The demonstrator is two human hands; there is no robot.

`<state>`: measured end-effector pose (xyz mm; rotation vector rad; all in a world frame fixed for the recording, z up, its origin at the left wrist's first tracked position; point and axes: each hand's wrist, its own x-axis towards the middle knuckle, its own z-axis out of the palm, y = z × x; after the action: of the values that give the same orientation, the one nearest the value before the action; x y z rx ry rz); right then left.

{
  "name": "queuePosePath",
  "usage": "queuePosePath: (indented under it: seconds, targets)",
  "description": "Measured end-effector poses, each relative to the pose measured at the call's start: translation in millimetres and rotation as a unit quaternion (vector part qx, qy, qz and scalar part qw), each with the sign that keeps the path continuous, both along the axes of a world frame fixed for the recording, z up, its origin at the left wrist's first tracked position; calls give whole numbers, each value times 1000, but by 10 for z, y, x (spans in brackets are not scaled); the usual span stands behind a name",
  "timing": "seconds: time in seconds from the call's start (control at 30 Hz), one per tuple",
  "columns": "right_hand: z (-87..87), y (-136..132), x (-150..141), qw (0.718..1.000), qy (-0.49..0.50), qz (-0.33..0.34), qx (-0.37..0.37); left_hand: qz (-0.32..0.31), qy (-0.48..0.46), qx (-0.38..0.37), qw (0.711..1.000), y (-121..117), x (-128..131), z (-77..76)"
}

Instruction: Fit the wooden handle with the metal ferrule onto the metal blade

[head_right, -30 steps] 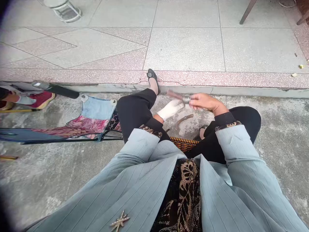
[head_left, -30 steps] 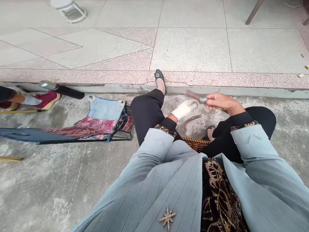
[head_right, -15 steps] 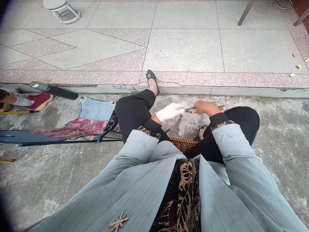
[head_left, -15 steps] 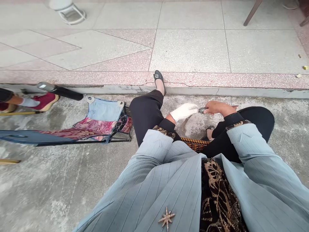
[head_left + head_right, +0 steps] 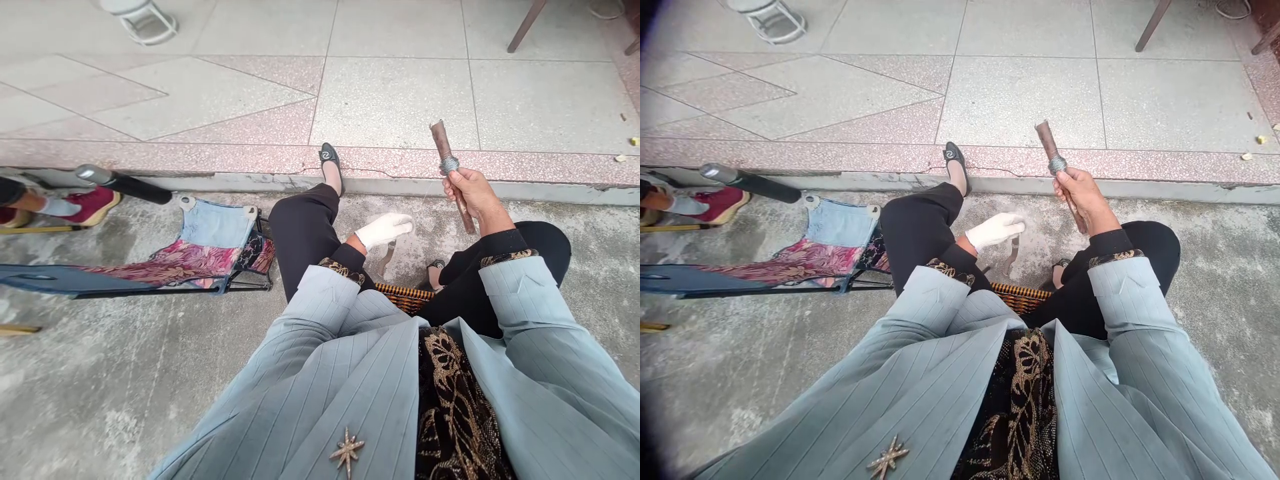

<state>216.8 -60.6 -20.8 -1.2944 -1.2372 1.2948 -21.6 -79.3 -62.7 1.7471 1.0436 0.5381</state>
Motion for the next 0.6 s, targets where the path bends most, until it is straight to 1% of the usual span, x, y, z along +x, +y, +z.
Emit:
queuePosePath:
  seconds: [0.03, 0.1, 0.13, 0.17, 0.2, 0.27, 0.3, 0.33, 0.37, 0.4, 0.43, 0.47, 0.5, 0.53, 0.6]
  targets:
    - [-48, 27, -3, 999, -30, -24, -3, -29, -2, -15, 999, -3, -1, 13]
    - [-148, 74, -19, 990, -132, -49, -26, -79, -14, -54, 995, -11, -13, 46]
    - [-191, 94, -32, 978, -201, -44, -40, -93, -20, -70, 993, -14, -25, 63]
    - [-226, 108, -47, 959, -278, -26, -54, -102, -26, -82, 991, -15, -41, 78]
    - [-253, 118, -63, 933, -355, 1, -65, -109, -31, -91, 989, -14, -61, 91]
    - [-285, 117, -96, 865, -488, 82, -82, -116, -41, -95, 988, -4, -104, 106]
    - [-294, 105, -112, 833, -528, 137, -97, -115, -44, -91, 988, 5, -125, 108]
    - [-301, 86, -125, 804, -546, 204, -118, -109, -47, -83, 989, 15, -143, 105]
    - [-306, 62, -135, 780, -541, 280, -144, -99, -50, -73, 991, 27, -158, 98]
    - [-308, 33, -141, 761, -512, 361, -171, -87, -54, -63, 993, 39, -168, 87]
    - [-307, 4, -143, 746, -464, 435, -197, -76, -59, -52, 994, 50, -176, 74]
    - [-300, -24, -142, 737, -409, 493, -214, -67, -65, -43, 995, 61, -182, 58]
    - [-285, -48, -137, 735, -356, 533, -223, -58, -71, -35, 995, 73, -186, 41]
    - [-262, -67, -131, 739, -309, 555, -224, -50, -78, -31, 995, 85, -191, 22]
    - [-185, -93, -115, 758, -243, 566, -213, -33, -84, -22, 996, 113, -200, -16]
